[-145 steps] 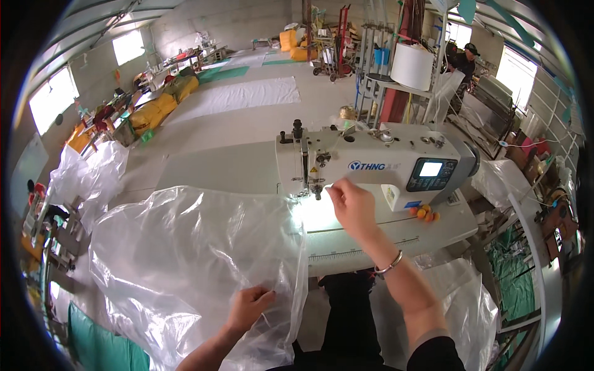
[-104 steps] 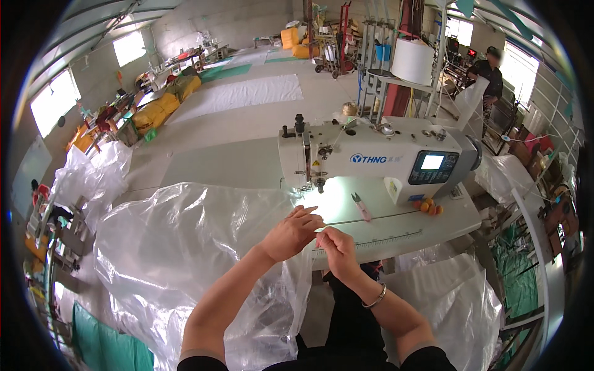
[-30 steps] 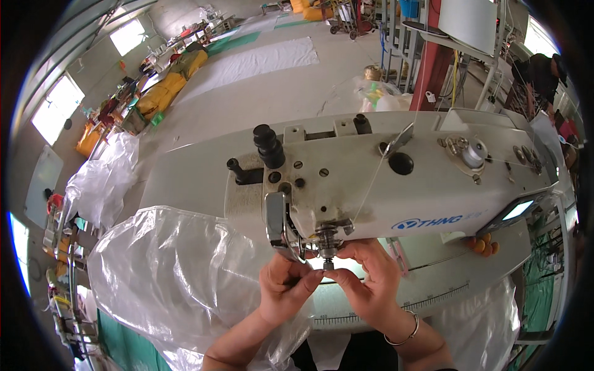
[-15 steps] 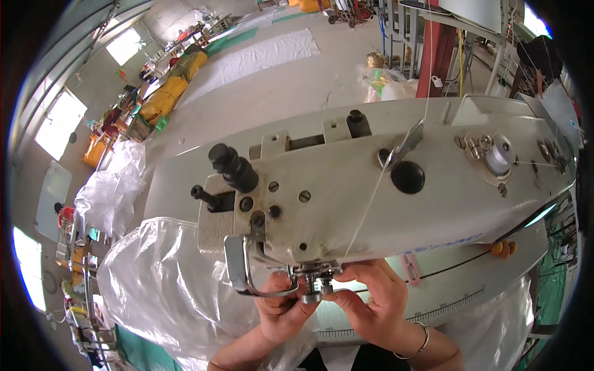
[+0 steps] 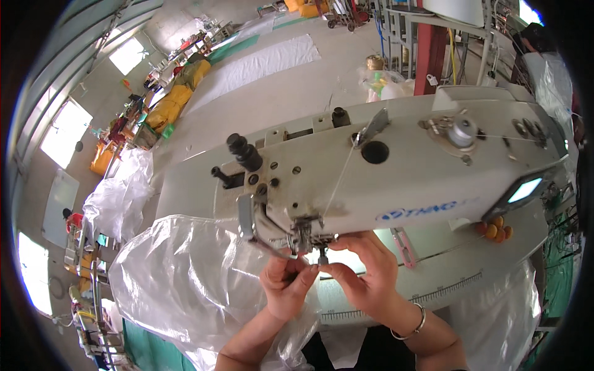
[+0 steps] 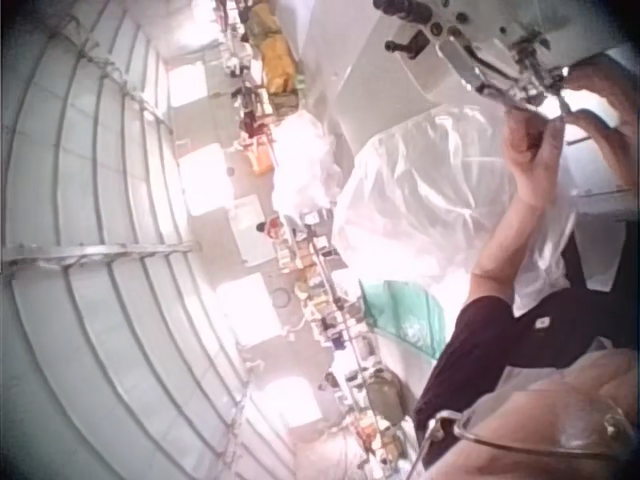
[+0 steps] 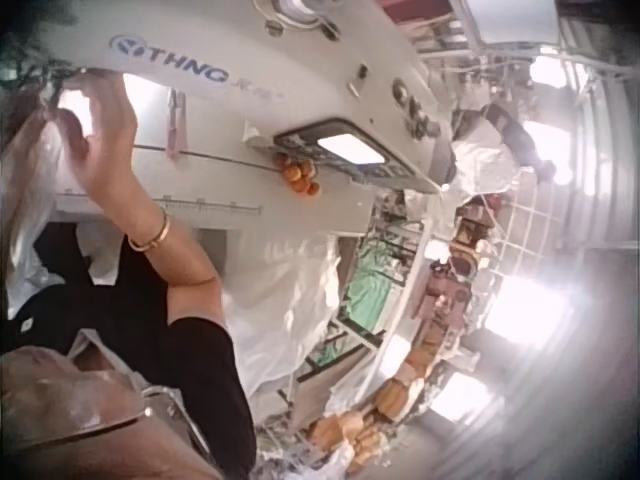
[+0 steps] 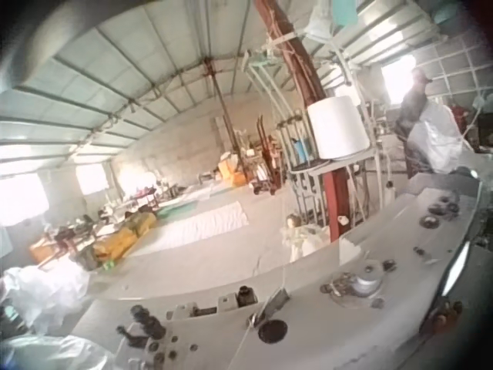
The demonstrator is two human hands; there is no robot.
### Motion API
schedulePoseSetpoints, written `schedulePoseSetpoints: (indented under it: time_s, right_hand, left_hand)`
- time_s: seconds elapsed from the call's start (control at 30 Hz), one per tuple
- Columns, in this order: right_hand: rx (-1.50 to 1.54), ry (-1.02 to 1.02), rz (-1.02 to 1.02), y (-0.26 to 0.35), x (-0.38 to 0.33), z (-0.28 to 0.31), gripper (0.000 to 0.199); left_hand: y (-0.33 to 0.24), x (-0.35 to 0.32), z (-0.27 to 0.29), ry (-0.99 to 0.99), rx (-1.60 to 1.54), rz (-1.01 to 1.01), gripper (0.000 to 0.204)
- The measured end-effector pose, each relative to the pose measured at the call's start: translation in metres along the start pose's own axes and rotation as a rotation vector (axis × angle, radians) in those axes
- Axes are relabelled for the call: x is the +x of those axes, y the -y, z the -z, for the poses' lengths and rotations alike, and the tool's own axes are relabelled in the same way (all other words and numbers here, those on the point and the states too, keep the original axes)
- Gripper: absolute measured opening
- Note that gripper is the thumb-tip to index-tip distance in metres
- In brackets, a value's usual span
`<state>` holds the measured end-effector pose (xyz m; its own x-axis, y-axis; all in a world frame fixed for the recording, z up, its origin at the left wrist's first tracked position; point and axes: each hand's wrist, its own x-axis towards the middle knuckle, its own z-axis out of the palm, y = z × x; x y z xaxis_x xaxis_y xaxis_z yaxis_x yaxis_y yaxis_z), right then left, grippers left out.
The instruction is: The person aligns and sews large white plastic sheets using an industrial sewing machine. They repeatedly fold edges, guide the material under the needle, and adjust the fabric to maintain alignment. The person also threads the machine and trims excess material during the process.
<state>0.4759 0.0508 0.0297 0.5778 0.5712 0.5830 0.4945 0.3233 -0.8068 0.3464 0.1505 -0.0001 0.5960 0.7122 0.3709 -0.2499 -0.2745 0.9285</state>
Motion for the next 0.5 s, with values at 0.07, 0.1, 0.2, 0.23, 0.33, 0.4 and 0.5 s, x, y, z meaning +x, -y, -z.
schedulePoseSetpoints:
  time_s: [0.07,0.1,0.2,0.23,0.33,0.4,0.5]
  right_hand:
    - [0.013,-0.024,0.061,-0.005,0.000,-0.003,0.030]
    - [0.015,-0.030,0.100,-0.008,0.001,-0.002,0.029]
    - [0.012,-0.081,0.047,-0.021,-0.006,0.000,0.023]
    - [0.026,-0.130,-0.008,-0.023,-0.008,0.001,0.020]
    - [-0.062,-0.187,0.036,-0.016,-0.019,0.003,0.012]
    - [-0.122,-0.117,0.017,-0.003,-0.033,0.000,0.011]
    - [-0.259,0.100,0.154,0.012,-0.051,-0.014,0.025]
  left_hand:
    - [-0.001,0.001,0.000,-0.014,0.063,0.014,0.017]
    - [0.003,0.000,-0.001,-0.043,0.065,0.032,0.014]
    - [-0.013,-0.001,-0.012,-0.150,-0.020,0.116,0.007]
    - [-0.023,-0.007,-0.009,-0.107,-0.055,0.158,0.010]
    - [-0.051,-0.033,0.011,0.014,-0.214,0.268,0.024]
    - [-0.070,-0.058,0.020,0.038,-0.371,0.408,0.024]
    - [-0.095,-0.091,0.029,0.054,-0.515,0.523,0.022]
